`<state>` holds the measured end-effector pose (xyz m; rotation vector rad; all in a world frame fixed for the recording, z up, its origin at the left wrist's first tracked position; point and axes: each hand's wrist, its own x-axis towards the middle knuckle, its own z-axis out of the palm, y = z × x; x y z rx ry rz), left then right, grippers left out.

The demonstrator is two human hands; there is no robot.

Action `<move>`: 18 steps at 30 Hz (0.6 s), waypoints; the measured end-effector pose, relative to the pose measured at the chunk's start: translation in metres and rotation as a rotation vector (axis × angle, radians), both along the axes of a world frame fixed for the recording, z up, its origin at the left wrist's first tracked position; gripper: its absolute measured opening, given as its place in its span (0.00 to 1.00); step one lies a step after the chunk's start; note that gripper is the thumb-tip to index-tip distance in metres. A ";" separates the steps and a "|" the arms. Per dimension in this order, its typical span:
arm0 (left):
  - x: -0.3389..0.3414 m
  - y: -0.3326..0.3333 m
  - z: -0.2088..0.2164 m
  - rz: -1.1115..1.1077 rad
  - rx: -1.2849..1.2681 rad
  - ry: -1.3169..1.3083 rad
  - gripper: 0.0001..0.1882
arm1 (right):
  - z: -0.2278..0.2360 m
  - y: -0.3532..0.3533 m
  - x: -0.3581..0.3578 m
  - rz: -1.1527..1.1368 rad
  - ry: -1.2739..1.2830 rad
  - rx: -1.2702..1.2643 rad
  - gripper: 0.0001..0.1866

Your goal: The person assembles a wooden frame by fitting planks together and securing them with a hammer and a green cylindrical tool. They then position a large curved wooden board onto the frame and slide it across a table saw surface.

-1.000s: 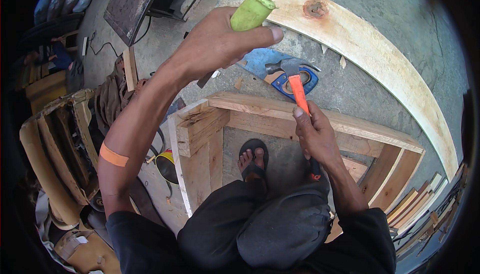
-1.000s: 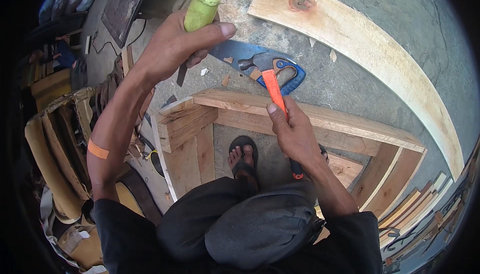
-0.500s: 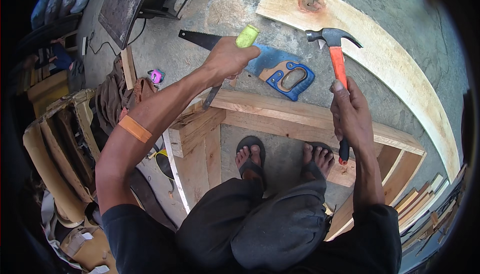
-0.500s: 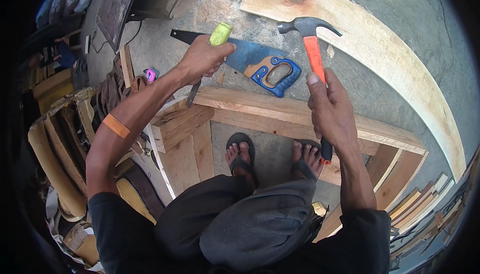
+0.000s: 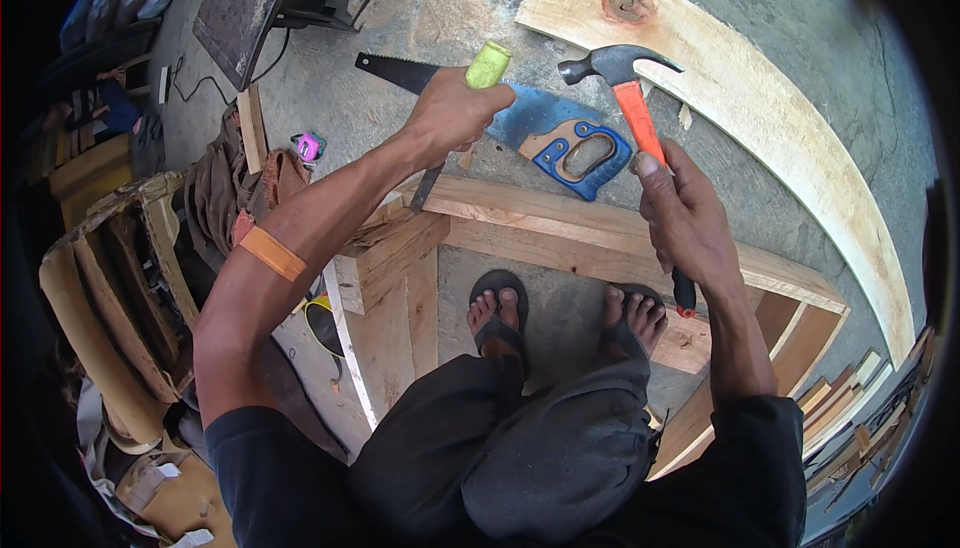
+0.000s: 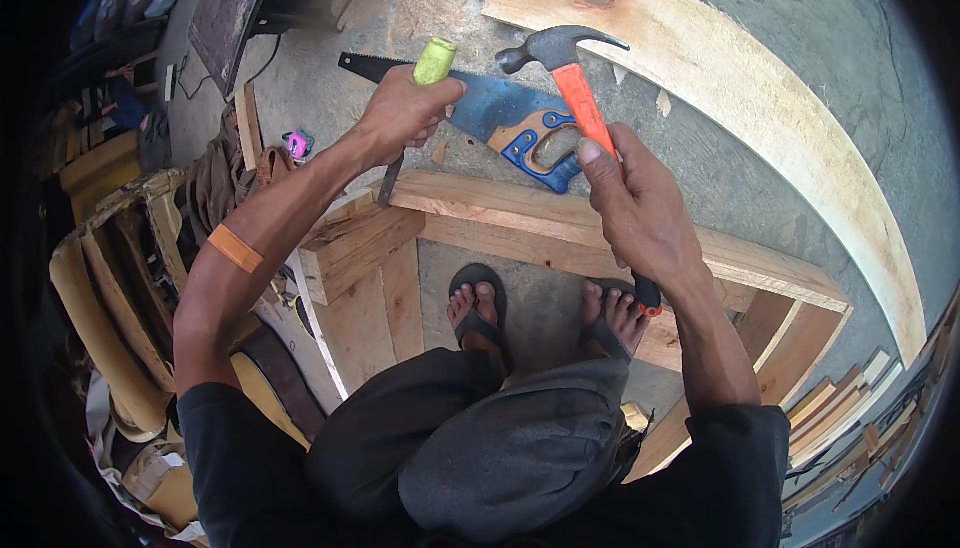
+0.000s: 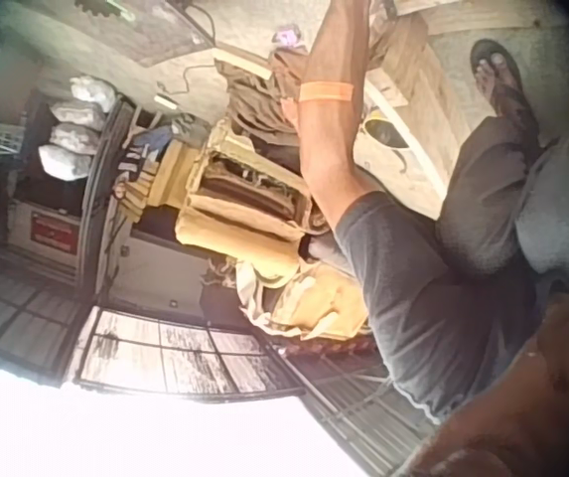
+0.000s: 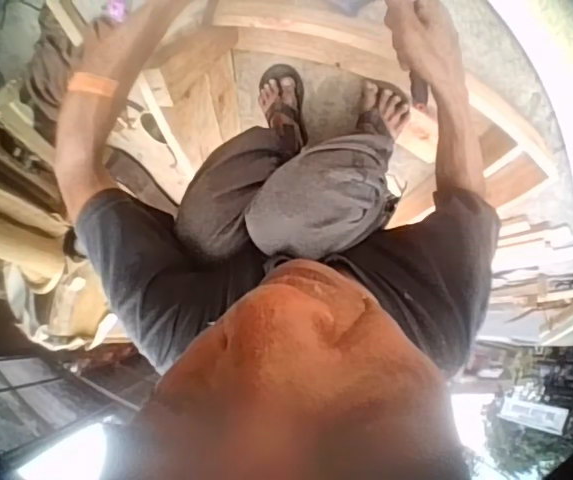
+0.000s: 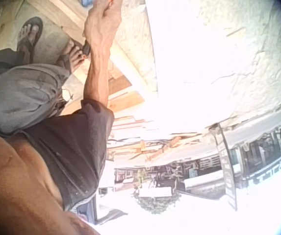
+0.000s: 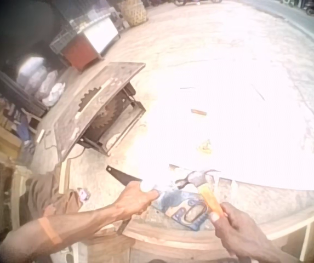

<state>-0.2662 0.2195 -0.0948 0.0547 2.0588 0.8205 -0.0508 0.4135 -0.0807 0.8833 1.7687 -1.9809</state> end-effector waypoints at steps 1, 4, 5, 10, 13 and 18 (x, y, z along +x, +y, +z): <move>0.000 -0.002 -0.002 0.002 0.001 -0.002 0.11 | 0.001 0.001 -0.001 -0.004 -0.005 -0.002 0.22; 0.000 -0.009 -0.008 0.020 0.032 0.052 0.11 | 0.000 0.001 -0.001 0.018 -0.025 0.010 0.21; -0.001 -0.013 -0.008 0.035 0.042 0.038 0.11 | 0.000 0.001 -0.002 0.029 -0.016 0.015 0.21; -0.001 -0.012 -0.003 0.006 0.093 0.001 0.11 | 0.008 0.003 -0.009 0.061 0.039 0.049 0.21; 0.000 -0.015 -0.003 0.033 0.078 -0.016 0.10 | 0.022 0.023 -0.036 0.087 0.050 0.052 0.22; -0.004 -0.011 -0.007 0.074 0.099 -0.040 0.10 | 0.006 0.017 -0.097 -0.480 0.313 0.072 0.23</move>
